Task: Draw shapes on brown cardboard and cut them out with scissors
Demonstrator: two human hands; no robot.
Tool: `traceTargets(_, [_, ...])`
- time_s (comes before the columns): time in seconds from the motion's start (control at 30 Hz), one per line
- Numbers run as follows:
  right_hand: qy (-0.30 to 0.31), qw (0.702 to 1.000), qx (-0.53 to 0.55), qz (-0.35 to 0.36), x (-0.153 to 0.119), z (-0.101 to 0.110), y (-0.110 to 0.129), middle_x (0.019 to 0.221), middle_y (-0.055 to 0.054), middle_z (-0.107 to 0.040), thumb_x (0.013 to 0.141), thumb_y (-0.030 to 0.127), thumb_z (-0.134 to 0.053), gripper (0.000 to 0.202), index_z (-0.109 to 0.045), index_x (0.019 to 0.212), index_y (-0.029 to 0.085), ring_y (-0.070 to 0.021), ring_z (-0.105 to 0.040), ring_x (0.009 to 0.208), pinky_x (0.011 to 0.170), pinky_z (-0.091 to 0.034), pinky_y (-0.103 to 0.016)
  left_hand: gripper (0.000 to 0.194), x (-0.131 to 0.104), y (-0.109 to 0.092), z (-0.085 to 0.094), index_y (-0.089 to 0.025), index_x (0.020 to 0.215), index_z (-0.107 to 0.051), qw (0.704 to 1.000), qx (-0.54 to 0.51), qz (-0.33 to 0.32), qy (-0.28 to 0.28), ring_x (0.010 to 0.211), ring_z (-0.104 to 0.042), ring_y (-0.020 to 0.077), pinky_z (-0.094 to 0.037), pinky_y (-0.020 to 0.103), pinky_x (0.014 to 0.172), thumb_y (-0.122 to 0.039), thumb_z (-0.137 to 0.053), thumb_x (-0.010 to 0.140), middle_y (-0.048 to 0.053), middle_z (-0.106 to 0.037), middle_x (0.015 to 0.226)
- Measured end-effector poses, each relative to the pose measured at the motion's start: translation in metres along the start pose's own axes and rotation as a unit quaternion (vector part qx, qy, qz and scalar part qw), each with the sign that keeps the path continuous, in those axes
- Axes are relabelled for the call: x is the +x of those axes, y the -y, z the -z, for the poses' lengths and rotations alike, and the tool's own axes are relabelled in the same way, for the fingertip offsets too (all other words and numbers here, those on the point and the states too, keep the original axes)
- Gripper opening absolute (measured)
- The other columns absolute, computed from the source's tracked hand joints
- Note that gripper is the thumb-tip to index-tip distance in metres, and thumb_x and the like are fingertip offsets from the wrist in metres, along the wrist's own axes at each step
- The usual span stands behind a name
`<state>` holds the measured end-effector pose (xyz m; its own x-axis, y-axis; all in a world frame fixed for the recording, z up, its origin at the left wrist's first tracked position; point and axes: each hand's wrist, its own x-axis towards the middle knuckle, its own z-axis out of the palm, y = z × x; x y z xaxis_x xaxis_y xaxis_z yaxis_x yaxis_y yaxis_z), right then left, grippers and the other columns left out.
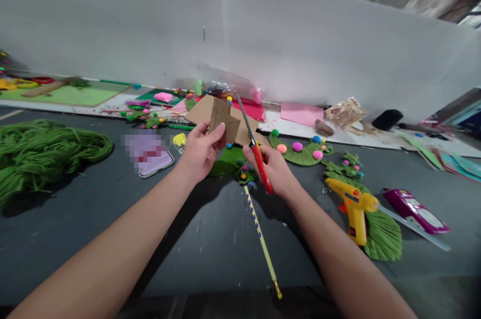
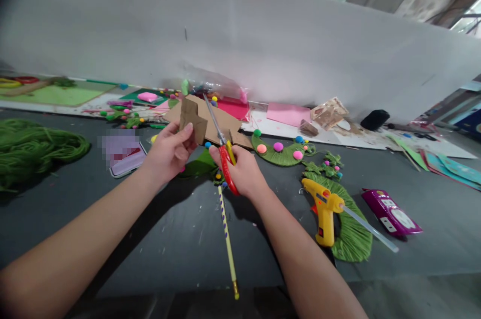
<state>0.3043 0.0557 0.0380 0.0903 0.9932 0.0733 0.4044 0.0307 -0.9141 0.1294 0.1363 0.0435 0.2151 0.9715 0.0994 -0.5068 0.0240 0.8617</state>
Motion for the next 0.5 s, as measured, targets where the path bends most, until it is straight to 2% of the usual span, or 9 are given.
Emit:
traceTargets(0.23, [0.019,1.000,-0.005,0.019,0.001,-0.004,-0.008,0.065,0.003,-0.046,0.079,0.073,-0.069,0.055,-0.053,0.076,0.021,-0.0131,-0.043,0.058,0.051,-0.034,-0.026,0.039,0.003,-0.006,0.002,-0.024,0.099,-0.070,1.000,-0.011,0.008,-0.009,0.084,-0.071,0.0138,-0.054,0.022,0.067,-0.031,-0.091,0.067,0.001,-0.075,0.102])
traceTargets(0.4, [0.032,0.999,-0.014,0.021,0.001,-0.004,-0.007,0.066,0.003,-0.046,0.083,0.069,-0.069,0.051,-0.051,0.075,0.021,-0.0128,-0.041,0.059,0.052,-0.032,-0.027,0.037,0.005,-0.009,0.004,-0.023,0.097,-0.069,1.000,0.009,-0.004,-0.011,0.088,-0.072,0.0156,-0.056,0.023,0.068,-0.031,-0.089,0.067,0.003,-0.075,0.105])
traceTargets(0.5, [0.028,0.999,-0.033,0.025,0.001,0.001,-0.005,0.065,0.004,-0.044,0.084,0.066,-0.069,0.051,-0.049,0.072,0.021,-0.0122,-0.040,0.058,0.053,-0.032,-0.027,0.039,0.007,-0.017,0.008,-0.023,0.104,-0.070,1.000,0.027,-0.013,-0.005,0.092,-0.072,0.0174,-0.058,0.025,0.070,-0.027,-0.086,0.069,0.004,-0.074,0.113])
